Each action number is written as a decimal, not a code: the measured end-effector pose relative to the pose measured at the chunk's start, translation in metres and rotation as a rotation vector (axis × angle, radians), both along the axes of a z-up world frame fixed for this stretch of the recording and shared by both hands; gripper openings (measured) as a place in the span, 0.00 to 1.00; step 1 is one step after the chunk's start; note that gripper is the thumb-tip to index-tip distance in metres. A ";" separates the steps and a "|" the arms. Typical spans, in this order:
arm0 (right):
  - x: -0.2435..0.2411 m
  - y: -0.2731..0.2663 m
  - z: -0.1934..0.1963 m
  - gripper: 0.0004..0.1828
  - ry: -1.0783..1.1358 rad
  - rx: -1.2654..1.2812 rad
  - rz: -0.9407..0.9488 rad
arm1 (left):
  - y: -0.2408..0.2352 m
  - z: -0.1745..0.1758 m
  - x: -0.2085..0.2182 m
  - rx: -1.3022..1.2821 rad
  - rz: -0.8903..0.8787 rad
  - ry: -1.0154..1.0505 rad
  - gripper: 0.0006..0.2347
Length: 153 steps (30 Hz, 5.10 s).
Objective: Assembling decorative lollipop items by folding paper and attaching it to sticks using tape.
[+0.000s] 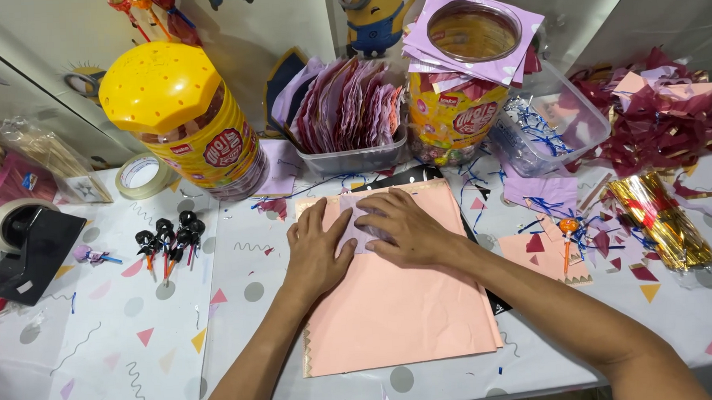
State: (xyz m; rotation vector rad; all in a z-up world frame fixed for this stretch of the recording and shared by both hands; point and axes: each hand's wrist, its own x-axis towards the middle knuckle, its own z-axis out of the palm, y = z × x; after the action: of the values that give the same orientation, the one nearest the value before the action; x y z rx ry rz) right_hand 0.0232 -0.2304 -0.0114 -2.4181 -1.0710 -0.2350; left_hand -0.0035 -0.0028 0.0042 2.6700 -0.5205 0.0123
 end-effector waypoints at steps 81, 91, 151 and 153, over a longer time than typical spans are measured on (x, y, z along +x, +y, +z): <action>0.040 -0.014 0.057 0.10 -0.259 0.120 -0.329 | -0.066 -0.023 0.134 -0.391 -0.104 -0.796 0.11; -0.016 -0.020 -0.002 0.11 0.120 0.377 -0.253 | -0.064 -0.024 0.136 -0.439 -0.116 -0.789 0.10; 0.114 -0.014 0.087 0.21 -0.452 -0.043 -0.229 | -0.060 -0.013 0.133 -0.596 -0.018 -1.060 0.17; 0.118 -0.015 0.083 0.13 -0.441 -0.043 -0.265 | -0.058 -0.016 0.137 -0.571 0.135 -1.180 0.13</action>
State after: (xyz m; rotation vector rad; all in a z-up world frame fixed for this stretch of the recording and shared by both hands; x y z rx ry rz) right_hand 0.1415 -0.2450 0.0711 -2.6111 -0.9285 -0.8752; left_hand 0.1340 -0.0608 -0.0114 1.8755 -0.5292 1.5595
